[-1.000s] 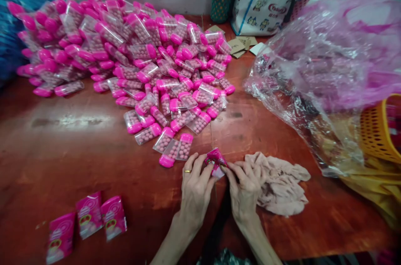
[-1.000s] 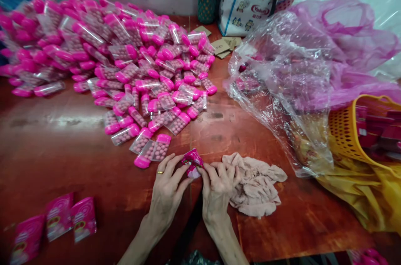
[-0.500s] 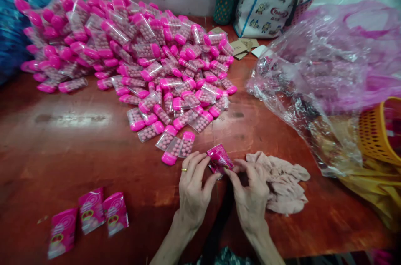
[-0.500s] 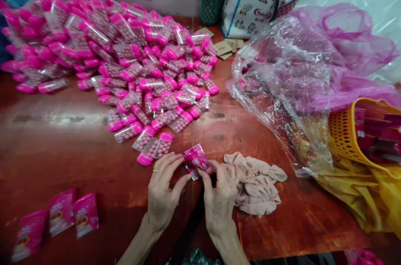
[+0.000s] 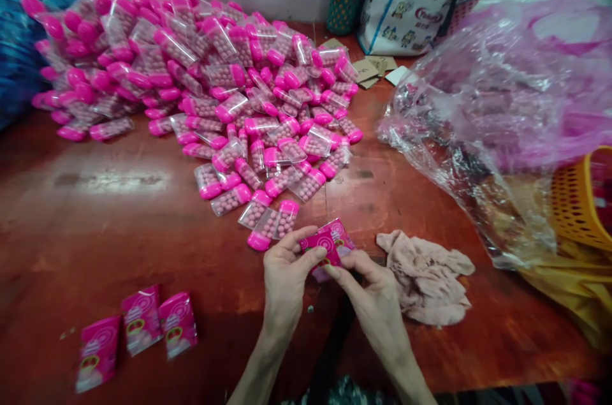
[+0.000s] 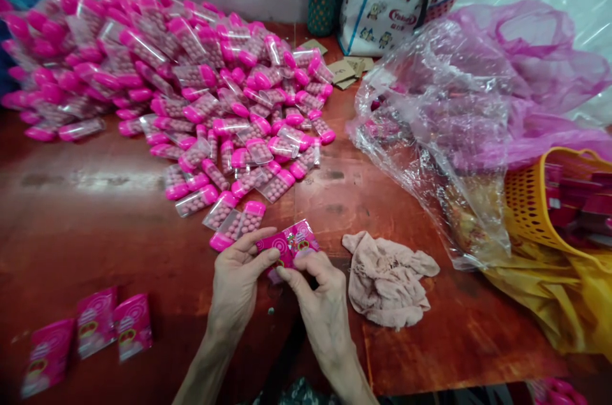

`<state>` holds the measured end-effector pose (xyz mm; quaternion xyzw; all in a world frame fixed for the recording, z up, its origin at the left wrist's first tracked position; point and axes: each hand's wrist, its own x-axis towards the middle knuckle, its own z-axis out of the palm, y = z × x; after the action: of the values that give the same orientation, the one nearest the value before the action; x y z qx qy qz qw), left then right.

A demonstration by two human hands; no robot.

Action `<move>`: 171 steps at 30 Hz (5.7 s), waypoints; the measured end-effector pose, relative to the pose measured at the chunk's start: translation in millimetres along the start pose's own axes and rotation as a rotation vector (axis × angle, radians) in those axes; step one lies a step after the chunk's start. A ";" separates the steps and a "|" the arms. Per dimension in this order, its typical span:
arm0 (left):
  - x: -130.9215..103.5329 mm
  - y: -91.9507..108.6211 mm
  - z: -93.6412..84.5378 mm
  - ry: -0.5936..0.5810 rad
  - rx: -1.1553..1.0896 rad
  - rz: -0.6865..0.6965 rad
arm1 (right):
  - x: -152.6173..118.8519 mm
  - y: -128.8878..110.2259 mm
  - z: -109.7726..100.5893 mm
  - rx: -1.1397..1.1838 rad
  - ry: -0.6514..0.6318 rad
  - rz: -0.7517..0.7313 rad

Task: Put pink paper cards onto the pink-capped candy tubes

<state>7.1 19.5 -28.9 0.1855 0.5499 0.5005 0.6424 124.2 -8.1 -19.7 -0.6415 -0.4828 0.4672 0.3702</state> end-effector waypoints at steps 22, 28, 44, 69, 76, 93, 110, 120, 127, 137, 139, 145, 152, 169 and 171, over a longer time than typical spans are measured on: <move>1.8 -6.2 -0.4 -0.005 -0.075 0.085 | 2.9 -1.1 11.3 0.216 -0.042 0.045; 0.6 3.7 -9.7 -0.007 -0.145 0.013 | 5.5 -4.5 19.1 0.016 -0.019 -0.080; -18.2 2.1 -40.1 0.122 0.460 0.635 | 3.2 -6.9 25.5 -0.262 -0.239 -0.269; -3.7 13.0 -70.9 0.089 -0.087 0.203 | 11.2 -33.0 44.0 -0.057 -0.335 -0.047; 0.3 17.9 -70.6 0.351 -0.236 0.264 | 28.2 -22.2 61.1 -0.315 0.047 -0.193; 3.2 31.4 -81.3 0.446 -0.412 0.286 | 5.3 -51.5 44.2 0.113 -0.267 0.028; 0.3 30.8 -76.2 0.355 -0.309 0.205 | 9.1 -54.7 20.5 0.470 -0.600 0.365; -3.4 30.4 -80.5 0.078 -0.256 0.031 | 11.5 -37.9 18.3 0.556 -0.643 0.392; 2.5 21.3 -83.2 0.079 -0.276 -0.002 | 9.6 -36.7 22.4 0.391 -0.471 0.215; 5.7 22.8 -79.6 0.163 -0.274 0.095 | -5.8 -40.0 39.4 0.211 -0.191 0.045; 5.5 22.8 -78.2 0.159 -0.265 0.115 | -8.4 -38.1 44.1 0.171 -0.160 0.011; 5.3 24.3 -77.3 0.171 -0.241 0.139 | -9.9 -31.9 47.5 0.066 -0.204 -0.054; 5.7 20.1 -77.6 0.144 -0.246 0.119 | 0.8 -33.7 36.2 0.058 -0.332 0.049; 2.5 37.5 -66.2 0.181 -0.159 0.301 | -12.1 -21.9 46.7 0.242 -0.348 -0.011; 0.0 39.7 -62.7 0.195 -0.151 0.335 | -15.0 -18.9 47.1 0.250 -0.321 0.028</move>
<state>-66.3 17.0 -17.9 0.1763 0.5319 0.6558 0.5059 72.5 -16.5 -12.2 -0.5146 -0.4650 0.6247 0.3588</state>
